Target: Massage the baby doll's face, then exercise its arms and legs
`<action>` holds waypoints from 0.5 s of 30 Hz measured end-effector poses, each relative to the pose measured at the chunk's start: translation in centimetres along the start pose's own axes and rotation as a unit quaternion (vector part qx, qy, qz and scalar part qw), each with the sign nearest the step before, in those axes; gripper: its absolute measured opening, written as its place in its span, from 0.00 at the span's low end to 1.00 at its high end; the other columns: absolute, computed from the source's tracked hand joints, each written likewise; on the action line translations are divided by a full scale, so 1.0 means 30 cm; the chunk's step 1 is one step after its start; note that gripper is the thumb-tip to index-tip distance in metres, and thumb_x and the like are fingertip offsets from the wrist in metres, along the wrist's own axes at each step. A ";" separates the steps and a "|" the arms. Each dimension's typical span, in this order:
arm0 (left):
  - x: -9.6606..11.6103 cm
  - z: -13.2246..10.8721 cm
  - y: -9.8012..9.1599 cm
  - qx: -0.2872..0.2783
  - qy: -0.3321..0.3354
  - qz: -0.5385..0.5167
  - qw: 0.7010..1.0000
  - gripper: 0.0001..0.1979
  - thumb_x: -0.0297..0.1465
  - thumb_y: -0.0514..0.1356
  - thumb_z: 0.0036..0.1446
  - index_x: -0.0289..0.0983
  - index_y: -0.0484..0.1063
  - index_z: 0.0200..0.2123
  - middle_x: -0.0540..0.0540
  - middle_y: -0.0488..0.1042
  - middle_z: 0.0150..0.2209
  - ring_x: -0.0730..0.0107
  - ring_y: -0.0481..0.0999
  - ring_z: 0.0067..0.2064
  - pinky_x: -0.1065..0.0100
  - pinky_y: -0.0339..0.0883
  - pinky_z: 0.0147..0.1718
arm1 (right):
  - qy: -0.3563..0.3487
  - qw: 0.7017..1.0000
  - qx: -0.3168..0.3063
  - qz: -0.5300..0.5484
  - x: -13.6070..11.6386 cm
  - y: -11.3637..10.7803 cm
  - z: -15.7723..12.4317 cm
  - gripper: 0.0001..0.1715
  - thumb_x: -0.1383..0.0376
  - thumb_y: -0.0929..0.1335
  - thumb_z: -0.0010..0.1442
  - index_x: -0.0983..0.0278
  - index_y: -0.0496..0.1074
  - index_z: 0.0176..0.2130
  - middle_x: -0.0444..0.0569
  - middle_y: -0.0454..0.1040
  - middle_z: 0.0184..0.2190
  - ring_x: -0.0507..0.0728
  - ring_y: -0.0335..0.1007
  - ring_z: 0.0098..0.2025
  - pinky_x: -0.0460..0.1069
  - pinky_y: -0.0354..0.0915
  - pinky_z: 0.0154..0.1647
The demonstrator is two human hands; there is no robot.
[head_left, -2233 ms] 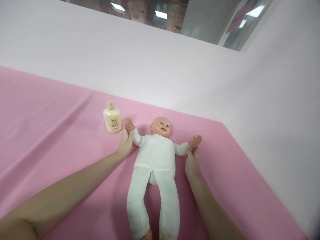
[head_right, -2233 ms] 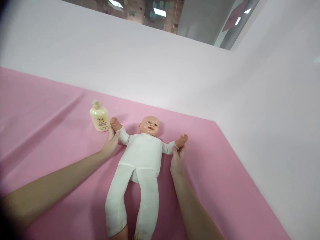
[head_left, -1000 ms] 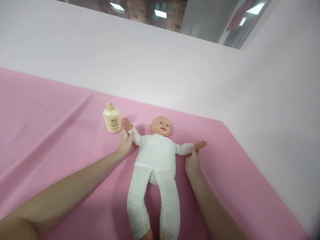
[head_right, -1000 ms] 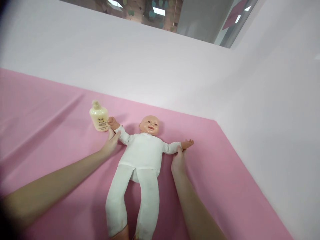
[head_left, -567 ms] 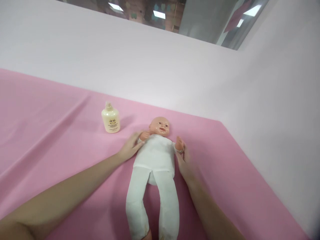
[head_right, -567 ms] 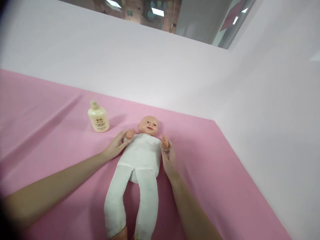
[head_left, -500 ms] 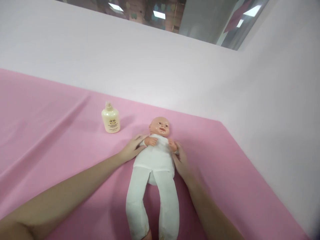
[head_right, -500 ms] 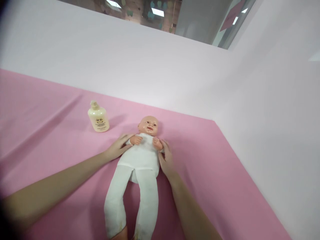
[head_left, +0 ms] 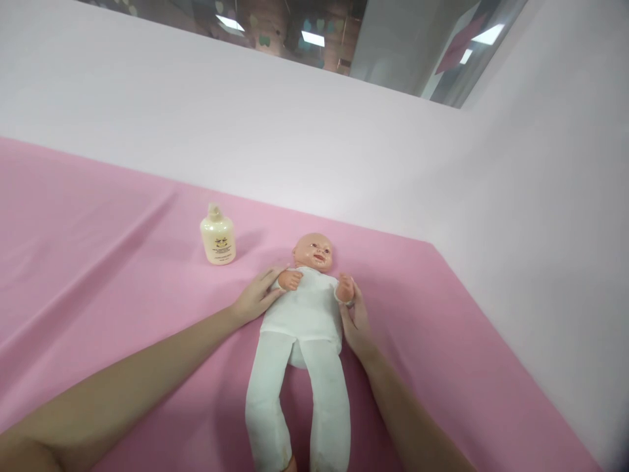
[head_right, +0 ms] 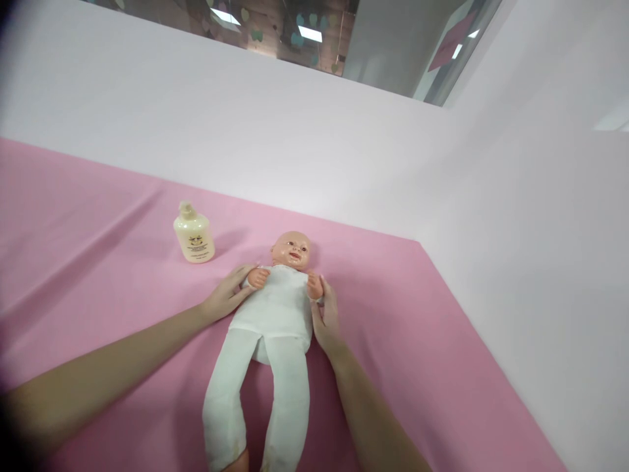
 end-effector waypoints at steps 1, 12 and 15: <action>0.004 -0.001 -0.007 0.019 -0.010 -0.007 1.000 0.36 0.60 0.61 0.80 0.45 0.80 0.77 0.34 0.87 0.71 0.39 0.85 0.74 0.38 0.79 0.79 | 0.008 1.000 0.015 0.013 -0.003 -0.001 0.002 0.45 0.38 0.70 0.84 0.55 0.66 0.85 0.63 0.73 0.86 0.70 0.73 0.87 0.73 0.74 0.89; 0.007 -0.010 -0.022 0.094 -0.025 -0.108 0.989 0.44 0.69 0.65 0.73 0.39 0.79 0.70 0.26 0.87 0.72 0.30 0.87 0.74 0.32 0.79 0.79 | -0.002 0.994 0.105 0.023 0.076 -0.027 -0.010 0.52 0.37 0.68 0.84 0.52 0.53 0.91 0.63 0.65 0.89 0.72 0.67 0.90 0.75 0.66 0.93; -0.001 -0.006 -0.015 0.089 -0.027 -0.115 0.989 0.44 0.69 0.64 0.74 0.38 0.79 0.69 0.26 0.88 0.71 0.31 0.87 0.73 0.34 0.80 0.78 | -0.018 0.995 0.102 0.011 0.088 -0.033 -0.014 0.52 0.40 0.67 0.86 0.52 0.48 0.93 0.62 0.62 0.91 0.72 0.66 0.91 0.74 0.69 0.91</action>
Point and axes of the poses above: each hand's wrist, its own z-axis towards the middle knuckle, its own y-axis out of the palm, x = y × z, the point moved 3 cm from there along z, towards the middle knuckle
